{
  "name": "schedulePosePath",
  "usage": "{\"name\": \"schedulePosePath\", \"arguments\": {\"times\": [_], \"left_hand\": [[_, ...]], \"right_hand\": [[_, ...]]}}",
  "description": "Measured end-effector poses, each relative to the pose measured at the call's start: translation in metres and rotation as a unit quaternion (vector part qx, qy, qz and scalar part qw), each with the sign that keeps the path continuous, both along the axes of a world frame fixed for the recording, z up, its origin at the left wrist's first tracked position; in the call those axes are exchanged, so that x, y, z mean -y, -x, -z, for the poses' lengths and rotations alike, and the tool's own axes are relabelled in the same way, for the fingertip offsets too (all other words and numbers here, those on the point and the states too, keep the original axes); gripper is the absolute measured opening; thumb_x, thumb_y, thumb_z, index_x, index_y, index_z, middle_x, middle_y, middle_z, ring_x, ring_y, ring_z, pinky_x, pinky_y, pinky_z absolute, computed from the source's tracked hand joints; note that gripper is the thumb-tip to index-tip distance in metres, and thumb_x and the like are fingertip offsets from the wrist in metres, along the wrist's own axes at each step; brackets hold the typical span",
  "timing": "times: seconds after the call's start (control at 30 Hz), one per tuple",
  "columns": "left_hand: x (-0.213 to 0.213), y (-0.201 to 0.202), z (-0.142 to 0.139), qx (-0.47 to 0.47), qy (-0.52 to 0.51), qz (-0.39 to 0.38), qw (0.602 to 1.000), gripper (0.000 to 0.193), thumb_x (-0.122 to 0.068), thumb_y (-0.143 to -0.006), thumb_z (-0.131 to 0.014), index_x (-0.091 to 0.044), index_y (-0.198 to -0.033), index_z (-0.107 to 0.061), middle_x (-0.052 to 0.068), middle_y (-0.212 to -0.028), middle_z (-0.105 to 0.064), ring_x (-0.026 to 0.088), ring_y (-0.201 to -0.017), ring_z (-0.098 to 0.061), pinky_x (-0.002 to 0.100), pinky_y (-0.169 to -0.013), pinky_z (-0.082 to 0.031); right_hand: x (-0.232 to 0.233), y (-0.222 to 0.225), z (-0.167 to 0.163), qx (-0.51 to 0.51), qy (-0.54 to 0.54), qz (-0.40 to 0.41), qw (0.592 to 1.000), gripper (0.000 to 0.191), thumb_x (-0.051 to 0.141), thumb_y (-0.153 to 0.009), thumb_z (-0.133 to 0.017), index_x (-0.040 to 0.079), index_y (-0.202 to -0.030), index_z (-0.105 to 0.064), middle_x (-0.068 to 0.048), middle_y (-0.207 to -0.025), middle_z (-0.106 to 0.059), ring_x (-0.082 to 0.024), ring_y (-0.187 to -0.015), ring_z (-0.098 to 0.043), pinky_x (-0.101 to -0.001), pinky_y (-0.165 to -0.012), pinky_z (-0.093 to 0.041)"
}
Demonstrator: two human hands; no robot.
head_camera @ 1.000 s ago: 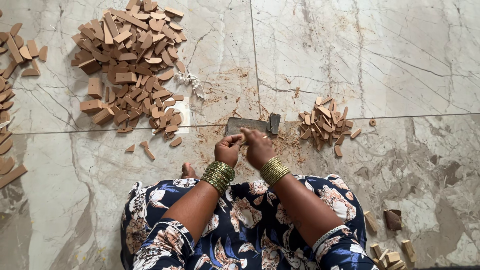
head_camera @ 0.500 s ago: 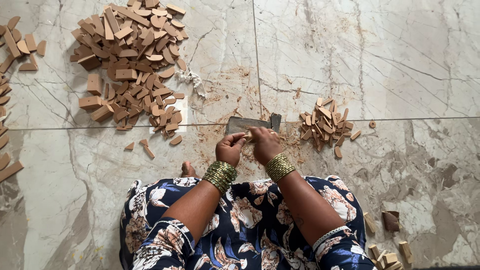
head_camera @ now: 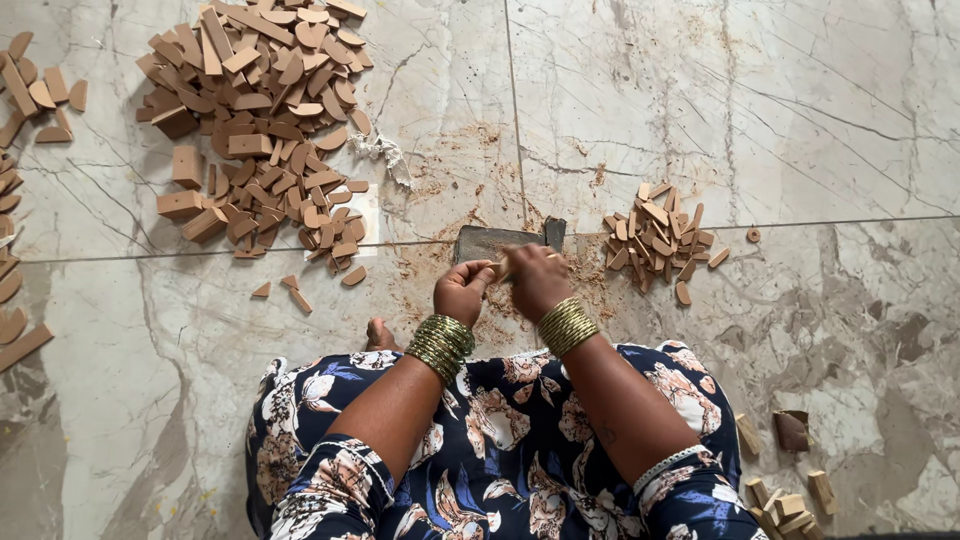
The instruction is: The person sits on the floor and uses a fixed blade tool to shape small wooden pieces. They hold each piece with both hands and rub it against the blade to smooth or round the edges, then place the finished piece into a pile on the floor.
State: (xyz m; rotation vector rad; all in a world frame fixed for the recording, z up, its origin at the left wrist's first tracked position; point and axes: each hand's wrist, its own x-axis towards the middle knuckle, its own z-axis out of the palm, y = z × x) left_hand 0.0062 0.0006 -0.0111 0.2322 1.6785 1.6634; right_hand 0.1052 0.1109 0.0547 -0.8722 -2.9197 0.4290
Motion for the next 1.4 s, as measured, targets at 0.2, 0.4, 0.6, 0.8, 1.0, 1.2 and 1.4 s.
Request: {"name": "schedulePosePath", "arguments": {"times": [0.2, 0.4, 0.6, 0.8, 1.0, 1.2, 1.4], "left_hand": [[0.001, -0.001, -0.003, -0.072, -0.013, -0.006, 0.997, 0.015, -0.006, -0.092, -0.073, -0.005, -0.107, -0.073, 0.003, -0.090, -0.074, 0.006, -0.076, -0.064, 0.022, -0.068, -0.054], [0.002, -0.003, -0.003, -0.043, -0.058, 0.013, 0.997, 0.012, -0.010, -0.094, -0.072, -0.005, -0.105, -0.073, 0.002, -0.087, -0.073, 0.004, -0.069, -0.061, 0.020, -0.061, -0.052], [0.002, -0.005, -0.007, 0.027, -0.019, 0.059, 0.998, 0.015, -0.011, -0.092, -0.075, -0.005, -0.106, -0.075, 0.005, -0.091, -0.075, 0.006, -0.072, -0.061, 0.022, -0.062, -0.051], [0.001, -0.010, -0.022, -0.027, 0.035, 0.121, 0.992, 0.024, -0.017, -0.088, -0.074, -0.010, -0.110, -0.072, 0.006, -0.103, -0.074, 0.010, -0.086, -0.069, 0.025, -0.077, -0.058], [-0.010, -0.023, -0.034, -0.034, 0.055, 0.138, 0.988, 0.021, -0.020, -0.088, -0.071, -0.011, -0.107, -0.074, 0.006, -0.101, -0.075, 0.016, -0.088, -0.069, 0.031, -0.079, -0.058], [-0.046, -0.043, -0.042, -0.151, -0.050, 0.089, 0.983, 0.018, -0.017, -0.087, -0.068, -0.008, -0.100, -0.076, 0.011, -0.098, -0.077, 0.018, -0.089, -0.072, 0.032, -0.082, -0.059], [-0.067, -0.060, -0.098, -0.063, -0.196, -0.006, 0.978, 0.014, -0.015, -0.093, -0.070, -0.005, -0.101, -0.076, 0.006, -0.091, -0.075, 0.009, -0.081, -0.067, 0.027, -0.075, -0.055]], "right_hand": [[-0.009, -0.011, -0.014, -0.080, 0.131, 0.028, 0.988, 0.044, 0.006, -0.089, -0.061, 0.010, -0.132, -0.059, -0.012, -0.104, -0.069, -0.026, -0.096, -0.065, -0.0397, -0.089, -0.054], [-0.005, -0.012, -0.031, -0.101, 0.305, 0.017, 0.947, 0.032, 0.009, -0.090, -0.058, 0.005, -0.122, -0.061, -0.013, -0.097, -0.071, -0.026, -0.080, -0.071, -0.0398, -0.074, -0.060], [-0.009, -0.016, -0.030, -0.051, 0.156, -0.028, 0.986, 0.027, 0.013, -0.090, -0.066, 0.004, -0.115, -0.066, -0.013, -0.093, -0.072, -0.021, -0.079, -0.069, -0.0352, -0.069, -0.059], [-0.076, -0.059, -0.033, -0.055, 0.233, 0.322, 0.916, 0.023, 0.025, -0.103, -0.054, 0.013, -0.117, -0.069, -0.006, -0.089, -0.072, -0.017, -0.068, -0.067, -0.0320, -0.057, -0.059], [-0.109, -0.078, -0.031, -0.160, -0.001, 0.406, 0.900, 0.030, 0.018, -0.094, -0.062, 0.004, -0.121, -0.061, -0.015, -0.091, -0.065, -0.023, -0.072, -0.066, -0.0324, -0.049, -0.060], [-0.031, -0.028, 0.001, -0.076, -0.052, 0.044, 0.995, 0.022, 0.004, -0.086, -0.057, 0.007, -0.099, -0.074, -0.013, -0.084, -0.069, -0.025, -0.074, -0.067, -0.0400, -0.062, -0.057], [0.052, 0.047, 0.015, -0.041, 0.034, -0.042, 0.998, 0.028, 0.024, -0.082, -0.071, 0.020, -0.110, -0.073, -0.008, -0.107, -0.072, -0.030, -0.094, -0.069, -0.0458, -0.077, -0.056]]}}
